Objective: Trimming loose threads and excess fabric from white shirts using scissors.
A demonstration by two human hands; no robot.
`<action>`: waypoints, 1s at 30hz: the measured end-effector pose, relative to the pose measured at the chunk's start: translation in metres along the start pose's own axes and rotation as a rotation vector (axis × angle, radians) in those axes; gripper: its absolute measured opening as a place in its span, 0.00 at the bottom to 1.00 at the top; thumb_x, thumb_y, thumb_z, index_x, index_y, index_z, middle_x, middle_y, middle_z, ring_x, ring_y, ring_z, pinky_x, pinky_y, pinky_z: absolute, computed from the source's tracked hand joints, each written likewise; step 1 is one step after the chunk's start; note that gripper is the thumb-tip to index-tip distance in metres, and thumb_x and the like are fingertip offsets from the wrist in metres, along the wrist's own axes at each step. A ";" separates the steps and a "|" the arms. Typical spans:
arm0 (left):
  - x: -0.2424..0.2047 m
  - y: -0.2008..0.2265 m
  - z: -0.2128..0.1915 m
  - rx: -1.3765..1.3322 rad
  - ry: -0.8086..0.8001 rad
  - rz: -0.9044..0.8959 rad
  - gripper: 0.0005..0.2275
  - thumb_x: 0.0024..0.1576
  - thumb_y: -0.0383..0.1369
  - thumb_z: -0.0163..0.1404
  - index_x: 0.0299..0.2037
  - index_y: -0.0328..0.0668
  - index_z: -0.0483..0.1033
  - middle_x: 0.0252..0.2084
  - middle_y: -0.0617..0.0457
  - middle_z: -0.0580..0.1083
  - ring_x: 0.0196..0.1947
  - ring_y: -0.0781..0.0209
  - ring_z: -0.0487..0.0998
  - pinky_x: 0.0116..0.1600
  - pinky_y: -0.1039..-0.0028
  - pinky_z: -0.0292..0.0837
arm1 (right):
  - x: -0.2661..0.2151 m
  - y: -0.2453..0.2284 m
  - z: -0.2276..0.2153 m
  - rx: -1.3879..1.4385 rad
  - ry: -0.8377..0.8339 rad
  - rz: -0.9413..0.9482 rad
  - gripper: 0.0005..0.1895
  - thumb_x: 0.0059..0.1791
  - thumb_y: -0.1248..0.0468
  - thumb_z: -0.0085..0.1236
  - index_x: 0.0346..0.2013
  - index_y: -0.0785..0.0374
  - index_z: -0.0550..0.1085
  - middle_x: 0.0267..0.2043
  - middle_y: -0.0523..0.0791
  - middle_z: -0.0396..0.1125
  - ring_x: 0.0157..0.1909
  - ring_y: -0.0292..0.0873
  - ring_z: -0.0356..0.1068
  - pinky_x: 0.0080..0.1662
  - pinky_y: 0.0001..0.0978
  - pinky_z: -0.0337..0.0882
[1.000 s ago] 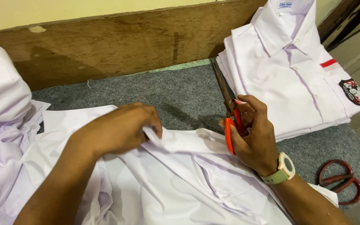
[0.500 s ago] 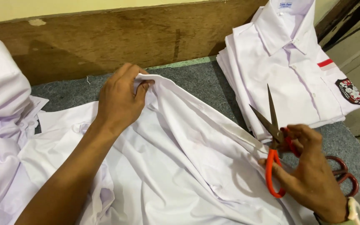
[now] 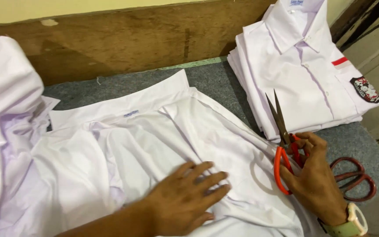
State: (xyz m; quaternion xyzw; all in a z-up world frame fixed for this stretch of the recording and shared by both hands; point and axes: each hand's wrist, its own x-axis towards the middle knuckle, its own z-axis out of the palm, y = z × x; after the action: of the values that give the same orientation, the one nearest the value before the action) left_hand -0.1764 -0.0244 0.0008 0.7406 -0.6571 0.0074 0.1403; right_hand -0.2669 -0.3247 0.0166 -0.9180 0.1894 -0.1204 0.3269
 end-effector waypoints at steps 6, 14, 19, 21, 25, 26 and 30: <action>0.021 0.019 0.009 -0.003 0.500 0.211 0.06 0.65 0.25 0.47 0.35 0.44 0.75 0.46 0.49 0.77 0.49 0.45 0.76 0.51 0.57 0.66 | 0.001 0.001 0.003 -0.074 0.030 -0.074 0.36 0.46 0.60 0.62 0.64 0.61 0.56 0.57 0.53 0.63 0.56 0.46 0.72 0.58 0.40 0.69; -0.039 0.003 -0.017 -0.008 0.244 0.254 0.05 0.61 0.22 0.45 0.38 0.39 0.74 0.53 0.42 0.73 0.53 0.41 0.71 0.55 0.52 0.65 | 0.003 0.005 -0.005 -0.586 -0.056 -0.307 0.28 0.47 0.56 0.56 0.61 0.53 0.62 0.58 0.49 0.63 0.41 0.62 0.72 0.29 0.57 0.74; -0.071 -0.004 -0.052 0.020 0.151 0.129 0.05 0.56 0.20 0.50 0.33 0.41 0.75 0.51 0.42 0.72 0.50 0.40 0.71 0.50 0.52 0.66 | -0.011 0.009 0.008 -0.460 -0.130 -0.400 0.31 0.48 0.57 0.56 0.64 0.58 0.59 0.59 0.52 0.63 0.49 0.61 0.71 0.35 0.59 0.73; -0.084 -0.008 -0.055 0.053 0.083 0.036 0.10 0.60 0.27 0.42 0.35 0.44 0.79 0.56 0.42 0.73 0.54 0.36 0.70 0.54 0.48 0.63 | -0.023 0.010 0.013 -0.417 -0.148 -0.439 0.32 0.48 0.57 0.58 0.63 0.57 0.57 0.58 0.50 0.65 0.46 0.59 0.72 0.34 0.56 0.73; -0.099 -0.027 -0.053 0.104 -0.012 -0.109 0.09 0.54 0.26 0.46 0.38 0.47 0.80 0.57 0.45 0.72 0.60 0.36 0.67 0.55 0.49 0.63 | -0.041 0.007 0.022 -0.335 -0.228 -0.300 0.33 0.46 0.56 0.58 0.64 0.54 0.58 0.63 0.47 0.63 0.56 0.54 0.69 0.44 0.57 0.73; -0.101 -0.033 -0.053 0.137 -0.064 -0.183 0.10 0.56 0.29 0.45 0.40 0.51 0.81 0.60 0.45 0.71 0.62 0.35 0.66 0.56 0.48 0.62 | -0.046 0.009 0.027 -0.301 -0.200 -0.308 0.33 0.46 0.57 0.59 0.64 0.55 0.57 0.62 0.49 0.63 0.54 0.55 0.70 0.42 0.58 0.72; -0.098 -0.048 -0.063 0.300 -0.096 -0.314 0.12 0.51 0.27 0.49 0.39 0.58 0.82 0.60 0.54 0.71 0.61 0.40 0.67 0.52 0.51 0.65 | -0.052 0.016 0.043 -0.181 -0.157 -0.428 0.34 0.46 0.61 0.60 0.63 0.59 0.56 0.60 0.54 0.61 0.52 0.57 0.69 0.45 0.51 0.72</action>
State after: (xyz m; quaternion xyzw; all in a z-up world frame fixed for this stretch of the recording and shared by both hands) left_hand -0.1321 0.0894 0.0329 0.8459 -0.5312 0.0480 -0.0034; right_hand -0.3034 -0.2897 -0.0318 -0.9693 -0.0255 -0.0978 0.2240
